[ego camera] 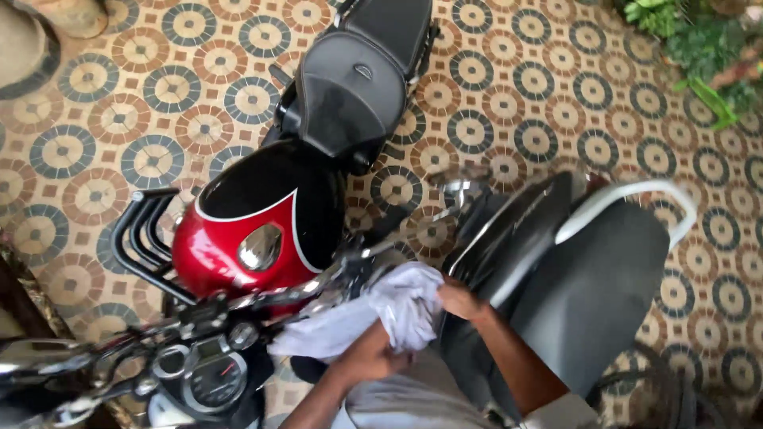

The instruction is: The recorder cleans a motorcycle using a white cloth, wiping down the fuel tank, mirrors, and various parts of the body.

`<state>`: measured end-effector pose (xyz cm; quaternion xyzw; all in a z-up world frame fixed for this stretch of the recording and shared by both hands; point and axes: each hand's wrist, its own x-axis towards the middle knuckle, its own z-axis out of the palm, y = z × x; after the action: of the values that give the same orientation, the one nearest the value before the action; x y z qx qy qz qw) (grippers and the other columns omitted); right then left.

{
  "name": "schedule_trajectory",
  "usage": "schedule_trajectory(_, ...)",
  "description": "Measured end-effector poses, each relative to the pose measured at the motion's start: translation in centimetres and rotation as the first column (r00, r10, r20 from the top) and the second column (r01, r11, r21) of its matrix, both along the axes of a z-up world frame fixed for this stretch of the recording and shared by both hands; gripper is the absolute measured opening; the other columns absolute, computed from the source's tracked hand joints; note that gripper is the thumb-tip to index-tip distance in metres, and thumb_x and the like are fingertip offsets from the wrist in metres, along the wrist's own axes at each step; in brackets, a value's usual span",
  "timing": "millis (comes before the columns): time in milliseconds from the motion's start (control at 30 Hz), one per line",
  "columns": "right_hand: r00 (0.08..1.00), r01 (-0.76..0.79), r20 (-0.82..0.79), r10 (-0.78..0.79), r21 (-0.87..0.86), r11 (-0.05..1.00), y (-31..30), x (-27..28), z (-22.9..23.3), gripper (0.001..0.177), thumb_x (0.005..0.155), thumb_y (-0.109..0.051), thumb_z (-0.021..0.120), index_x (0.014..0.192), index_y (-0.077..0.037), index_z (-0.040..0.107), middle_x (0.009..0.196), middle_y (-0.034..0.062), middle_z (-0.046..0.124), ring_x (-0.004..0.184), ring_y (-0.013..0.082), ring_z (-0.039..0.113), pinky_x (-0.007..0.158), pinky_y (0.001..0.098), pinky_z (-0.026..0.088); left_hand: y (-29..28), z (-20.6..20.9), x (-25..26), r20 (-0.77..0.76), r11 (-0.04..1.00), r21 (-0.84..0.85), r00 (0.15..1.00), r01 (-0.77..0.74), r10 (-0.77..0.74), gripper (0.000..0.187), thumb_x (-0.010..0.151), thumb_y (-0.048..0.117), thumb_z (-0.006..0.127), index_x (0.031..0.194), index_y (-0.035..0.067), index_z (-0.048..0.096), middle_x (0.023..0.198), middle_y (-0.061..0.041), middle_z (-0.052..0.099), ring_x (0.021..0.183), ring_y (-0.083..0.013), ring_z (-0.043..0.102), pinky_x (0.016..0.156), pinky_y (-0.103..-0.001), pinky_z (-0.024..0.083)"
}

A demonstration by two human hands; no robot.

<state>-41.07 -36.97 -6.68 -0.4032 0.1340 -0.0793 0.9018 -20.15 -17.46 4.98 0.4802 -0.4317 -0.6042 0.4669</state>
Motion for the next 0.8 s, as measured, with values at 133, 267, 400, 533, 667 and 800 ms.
schedule_trajectory(133, 0.996, -0.03, -0.082, 0.029, -0.005, 1.0, -8.7, -4.2, -0.3, 0.064, 0.094, -0.014, 0.057, 0.152, 0.005, 0.041, 0.15, 0.0179, 0.053, 0.14, 0.0311, 0.049, 0.118, 0.0456, 0.037, -5.5, 0.7, -3.2, 0.002, 0.978, -0.199, 0.998, 0.059, -0.06, 0.063, 0.084, 0.001, 0.07, 0.144, 0.007, 0.053, 0.137, -0.009, 0.059, 0.126, -0.0202, 0.057, 0.105, -0.035, 0.047)
schedule_trajectory(267, 0.994, -0.111, -0.041, 0.105, -0.174, 0.978, -14.9, -3.1, 6.4, 0.071, 0.091, -0.019, 0.063, 0.153, 0.005, 0.037, 0.15, 0.0156, 0.054, 0.138, 0.0281, 0.052, 0.117, 0.042, 0.04, -8.9, 2.4, -4.0, -0.04, 0.969, -0.244, 0.999, -0.026, 0.016, 0.053, 0.088, 0.004, 0.066, 0.139, 0.006, 0.057, 0.133, -0.01, 0.063, 0.126, -0.0218, 0.06, 0.109, -0.036, 0.049)
schedule_trajectory(400, 0.972, -0.233, -0.101, 0.214, -0.242, 0.942, -20.1, -4.3, 4.9, 0.079, 0.086, -0.018, 0.072, 0.153, 0.005, 0.038, 0.145, 0.0133, 0.056, 0.132, 0.0233, 0.055, 0.112, 0.0385, 0.043, -9.4, 1.0, -3.6, -0.022, 0.983, -0.147, 0.993, -0.115, 0.113, 0.047, 0.09, 0.006, 0.064, 0.137, 0.006, 0.059, 0.132, -0.01, 0.065, 0.125, -0.0216, 0.061, 0.108, -0.036, 0.047)
schedule_trajectory(533, 0.892, -0.36, -0.386, 0.236, -0.288, 0.887, -20.9, -3.3, 5.8, 0.076, 0.079, -0.014, 0.083, 0.144, 0.006, 0.049, 0.126, 0.0108, 0.066, 0.114, 0.0202, 0.063, 0.101, 0.037, 0.051, -10.2, -2.9, -4.5, 0.011, 0.981, 0.01, 0.981, -0.193, 0.193, 0.033, 0.098, 0.012, 0.063, 0.131, 0.009, 0.064, 0.124, -0.007, 0.07, 0.118, -0.0204, 0.065, 0.105, -0.036, 0.049)
schedule_trajectory(667, 0.812, -0.405, -0.572, 0.121, -0.402, 0.821, -18.6, -2.7, 5.3, 0.062, 0.074, -0.012, 0.086, 0.13, 0.004, 0.063, 0.111, 0.0059, 0.074, 0.099, 0.0161, 0.068, 0.091, 0.0345, 0.057, -10.8, -9.8, -6.9, 0.036, 0.966, 0.125, 0.974, -0.228, 0.225, 0.03, 0.101, 0.02, 0.06, 0.128, 0.009, 0.066, 0.123, -0.008, 0.074, 0.115, -0.02, 0.067, 0.103, -0.036, 0.05)
schedule_trajectory(800, 0.858, -0.369, -0.512, 0.047, -0.55, 0.75, -18.1, 0.9, 6.6, 0.054, 0.077, -0.011, 0.084, 0.127, 0.0, 0.067, 0.113, 0.0031, 0.075, 0.1, 0.0117, 0.067, 0.091, 0.0309, 0.056, -14.7, -10.5, -6.8, 0.108, 0.96, 0.036, 0.956, -0.278, 0.272, 0.032, 0.101, 0.021, 0.061, 0.129, 0.006, 0.065, 0.122, -0.011, 0.073, 0.114, -0.0213, 0.067, 0.103, -0.037, 0.049)
